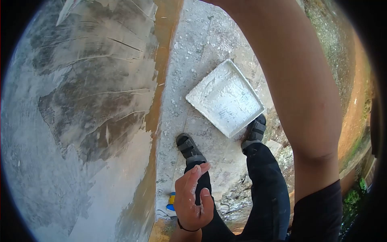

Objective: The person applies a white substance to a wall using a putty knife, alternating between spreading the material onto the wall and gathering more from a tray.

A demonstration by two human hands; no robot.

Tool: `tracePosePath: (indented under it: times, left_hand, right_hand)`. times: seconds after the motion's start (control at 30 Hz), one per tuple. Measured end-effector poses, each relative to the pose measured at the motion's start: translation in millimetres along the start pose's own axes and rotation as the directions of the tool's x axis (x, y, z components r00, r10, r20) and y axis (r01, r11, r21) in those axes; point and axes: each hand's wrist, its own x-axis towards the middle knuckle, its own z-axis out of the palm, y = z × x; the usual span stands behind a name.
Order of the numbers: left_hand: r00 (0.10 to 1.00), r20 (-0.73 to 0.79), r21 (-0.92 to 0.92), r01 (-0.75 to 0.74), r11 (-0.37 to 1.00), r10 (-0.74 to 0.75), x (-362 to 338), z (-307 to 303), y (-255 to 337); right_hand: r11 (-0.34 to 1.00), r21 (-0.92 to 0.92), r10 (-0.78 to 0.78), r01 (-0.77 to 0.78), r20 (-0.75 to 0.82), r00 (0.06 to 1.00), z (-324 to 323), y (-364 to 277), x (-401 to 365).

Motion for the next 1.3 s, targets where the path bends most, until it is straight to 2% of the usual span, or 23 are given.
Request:
tracePosePath:
  times: [0.07,0.1,0.13,0.17,0.2,0.23,0.3,0.37,0.4,0.47,0.5,0.57,0.63,0.7,0.77,0.83,0.87,0.9,0.93,0.97,1.0,1.1,1.3]
  left_hand:
    - [0.998,0.004,-0.039,0.058,0.998,-0.058,-4,17,-9]
    - [0.995,-0.023,-0.086,0.097,0.992,-0.099,-4,28,-15]
    - [0.993,0.014,-0.079,0.117,0.990,-0.116,-1,36,-22]
    - [0.991,0.045,-0.095,0.131,0.987,-0.127,4,47,-29]
    - [0.993,0.023,-0.108,0.120,0.987,-0.118,9,60,-40]
    - [0.993,0.001,-0.114,0.115,0.987,-0.115,14,73,-51]
    - [0.992,0.028,-0.106,0.124,0.987,-0.122,27,105,-80]
    - [0.991,0.135,0.034,-0.030,0.999,0.026,41,130,-108]
    - [0.987,0.158,0.030,-0.005,1.000,0.000,45,141,-119]
    - [0.980,0.196,0.043,-0.046,0.998,0.036,48,159,-136]
    - [0.978,0.207,0.045,-0.029,0.999,0.019,47,165,-142]
    - [0.975,0.217,0.046,-0.063,0.997,0.051,44,173,-151]
    - [0.978,0.204,0.002,-0.043,0.999,0.042,34,174,-154]
    - [0.951,0.308,0.009,-0.034,0.999,0.030,24,168,-146]
    - [0.954,0.300,-0.050,0.012,0.999,0.003,12,161,-141]
    - [0.951,0.296,-0.119,0.130,0.984,-0.089,0,154,-138]
    - [0.957,0.276,-0.128,0.121,0.984,-0.082,-10,151,-135]
    - [0.964,0.216,-0.184,0.198,0.963,-0.157,-21,150,-133]
    - [0.960,0.150,-0.253,0.269,0.929,-0.237,-24,150,-137]
    - [0.960,0.143,-0.260,0.273,0.926,-0.242,-23,150,-139]
    - [0.956,0.178,-0.262,0.273,0.926,-0.232,-20,149,-140]
    - [0.958,0.206,-0.278,0.255,0.926,-0.202,-12,151,-148]
    - [0.947,0.212,-0.301,0.299,0.905,-0.242,-6,144,-157]
  right_hand:
    - [0.926,0.369,-0.026,-0.078,0.268,0.963,-50,9,-32]
    - [0.925,0.370,-0.012,-0.084,0.248,0.969,-66,38,-41]
    - [0.931,0.364,0.026,-0.026,0.004,1.000,-83,86,-57]
    - [0.942,0.334,0.060,0.025,-0.241,0.969,-102,128,-76]
    - [0.978,0.138,0.186,-0.158,-0.227,0.956,-119,148,-105]
    - [0.939,-0.053,0.320,-0.340,-0.235,0.918,-136,169,-139]
    - [0.751,-0.368,0.414,-0.549,-0.385,0.825,-174,239,-198]
    - [0.625,-0.439,0.485,-0.645,-0.430,0.762,-196,289,-246]
    - [0.604,-0.429,0.510,-0.672,-0.440,0.739,-204,306,-263]
    - [0.442,-0.511,0.592,-0.737,-0.452,0.668,-213,329,-282]
    - [0.430,-0.505,0.607,-0.748,-0.452,0.654,-215,340,-287]
    - [0.475,-0.538,0.540,-0.696,-0.446,0.714,-216,358,-286]
    - [0.468,-0.551,0.560,-0.691,-0.420,0.714,-215,368,-277]
    - [0.521,-0.544,0.523,-0.658,-0.406,0.750,-215,375,-260]
    - [0.507,-0.557,0.521,-0.658,-0.409,0.749,-221,389,-245]
    - [0.519,-0.545,0.497,-0.658,-0.435,0.751,-229,407,-235]
    - [0.478,-0.546,0.556,-0.688,-0.418,0.718,-235,417,-230]
    - [0.482,-0.560,0.546,-0.673,-0.409,0.731,-237,429,-229]
    - [0.550,-0.425,0.566,-0.719,-0.444,0.695,-239,448,-226]
    - [0.596,-0.262,0.603,-0.759,-0.479,0.638,-236,453,-226]
    - [0.636,-0.218,0.600,-0.740,-0.464,0.652,-233,459,-226]
    - [0.652,-0.213,0.560,-0.728,-0.512,0.651,-209,454,-209]
    - [0.540,-0.328,0.556,-0.775,-0.552,0.621,-188,466,-199]
